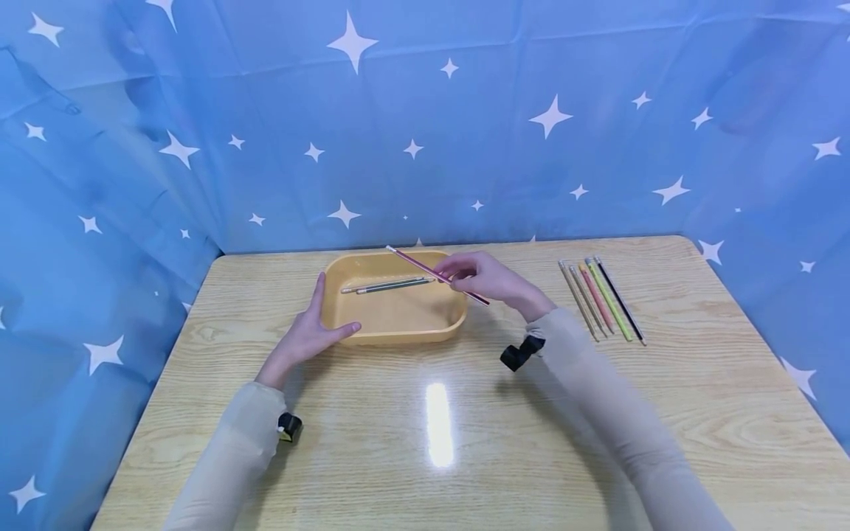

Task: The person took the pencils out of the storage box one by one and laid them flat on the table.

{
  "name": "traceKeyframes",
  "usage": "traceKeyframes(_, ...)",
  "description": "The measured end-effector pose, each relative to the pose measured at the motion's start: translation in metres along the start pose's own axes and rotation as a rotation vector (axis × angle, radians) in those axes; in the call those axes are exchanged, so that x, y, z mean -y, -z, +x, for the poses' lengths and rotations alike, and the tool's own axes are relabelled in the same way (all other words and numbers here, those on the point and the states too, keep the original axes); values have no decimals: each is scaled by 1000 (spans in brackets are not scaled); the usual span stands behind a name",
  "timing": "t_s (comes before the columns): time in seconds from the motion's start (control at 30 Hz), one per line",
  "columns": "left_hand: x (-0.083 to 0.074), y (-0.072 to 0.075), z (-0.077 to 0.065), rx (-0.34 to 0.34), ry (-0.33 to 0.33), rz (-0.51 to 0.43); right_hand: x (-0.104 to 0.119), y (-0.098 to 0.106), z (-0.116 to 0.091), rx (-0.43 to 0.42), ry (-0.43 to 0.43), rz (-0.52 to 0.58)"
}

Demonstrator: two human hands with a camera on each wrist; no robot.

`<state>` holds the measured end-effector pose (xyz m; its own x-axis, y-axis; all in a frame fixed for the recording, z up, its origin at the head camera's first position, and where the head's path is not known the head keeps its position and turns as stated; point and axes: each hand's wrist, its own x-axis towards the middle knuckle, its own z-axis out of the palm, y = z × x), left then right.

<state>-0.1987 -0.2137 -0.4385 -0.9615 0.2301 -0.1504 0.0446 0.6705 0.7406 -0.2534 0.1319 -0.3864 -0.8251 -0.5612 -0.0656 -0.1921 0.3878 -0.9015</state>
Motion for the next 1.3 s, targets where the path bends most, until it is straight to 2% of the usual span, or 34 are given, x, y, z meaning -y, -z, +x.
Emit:
traceKeyframes(0.43, -1, 1, -2, 5, -3, -3, -18, 23, -31, -59, -43, -42)
traceKeyframes(0.6, 0, 1, -1, 4, -1, -4, -24, 29, -43, -93, -101, -18)
traceKeyframes(0.77, 0, 0, -1, 4, -5, -6, -34, 35, -55, -127, -102, 0)
traceKeyframes(0.87, 0, 0, -1, 3, -8, -9, -42, 39, -64, -145, -107, 7)
traceKeyframes(1.3, -1, 0, -2, 5, -6, -6, -72, 61, -112, -219, -226, 21)
